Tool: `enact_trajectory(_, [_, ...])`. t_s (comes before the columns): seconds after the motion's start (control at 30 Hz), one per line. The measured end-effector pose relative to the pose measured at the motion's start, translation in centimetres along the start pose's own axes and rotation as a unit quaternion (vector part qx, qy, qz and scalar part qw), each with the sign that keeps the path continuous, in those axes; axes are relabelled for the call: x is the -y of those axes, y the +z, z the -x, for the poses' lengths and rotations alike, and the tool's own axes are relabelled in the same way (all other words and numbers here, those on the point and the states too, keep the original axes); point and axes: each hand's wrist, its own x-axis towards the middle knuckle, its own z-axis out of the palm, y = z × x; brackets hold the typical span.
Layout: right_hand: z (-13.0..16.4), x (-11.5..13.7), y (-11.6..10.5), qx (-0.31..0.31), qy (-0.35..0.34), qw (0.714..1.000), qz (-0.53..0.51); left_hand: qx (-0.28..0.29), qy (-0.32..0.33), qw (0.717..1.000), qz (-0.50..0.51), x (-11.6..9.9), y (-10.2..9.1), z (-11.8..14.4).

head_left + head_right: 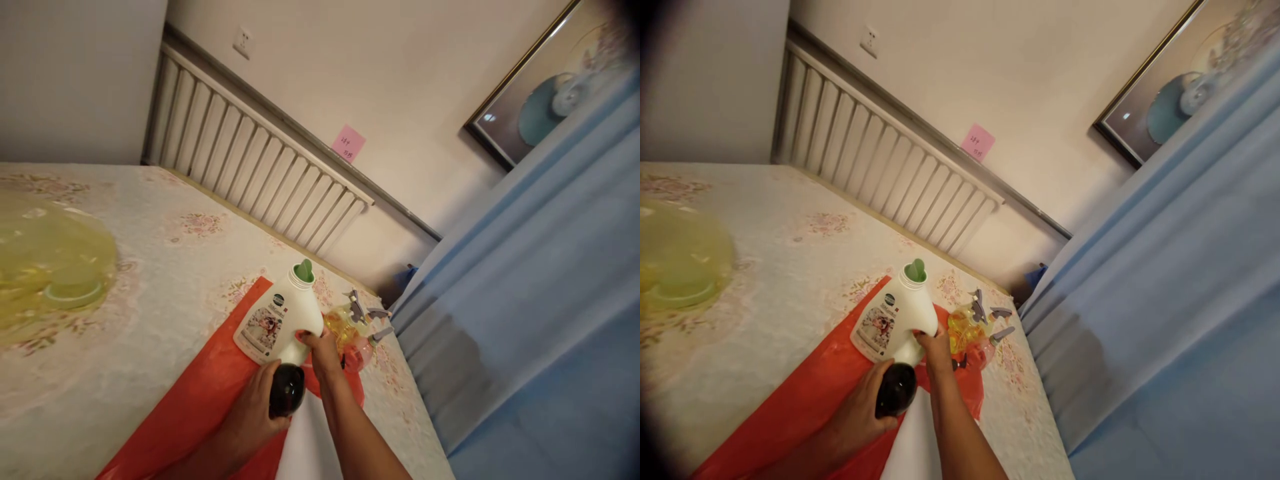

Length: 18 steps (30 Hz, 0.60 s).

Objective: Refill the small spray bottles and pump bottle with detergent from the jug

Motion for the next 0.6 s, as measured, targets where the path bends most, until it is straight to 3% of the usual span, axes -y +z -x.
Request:
enact_trajectory(0.3, [-1.3, 1.8, 1.6, -0.008, 0.031, 0.997, -0.069, 0.044, -0.003, 0.999, 0.029, -0.3, -0.5, 0.0])
enact_trajectory(0.6, [-2.5, 6.1, 0.4, -0.027, 0.002, 0.997, -0.075, 0.043, -0.008, 0.999, 0.013, -0.2, -0.4, -0.1])
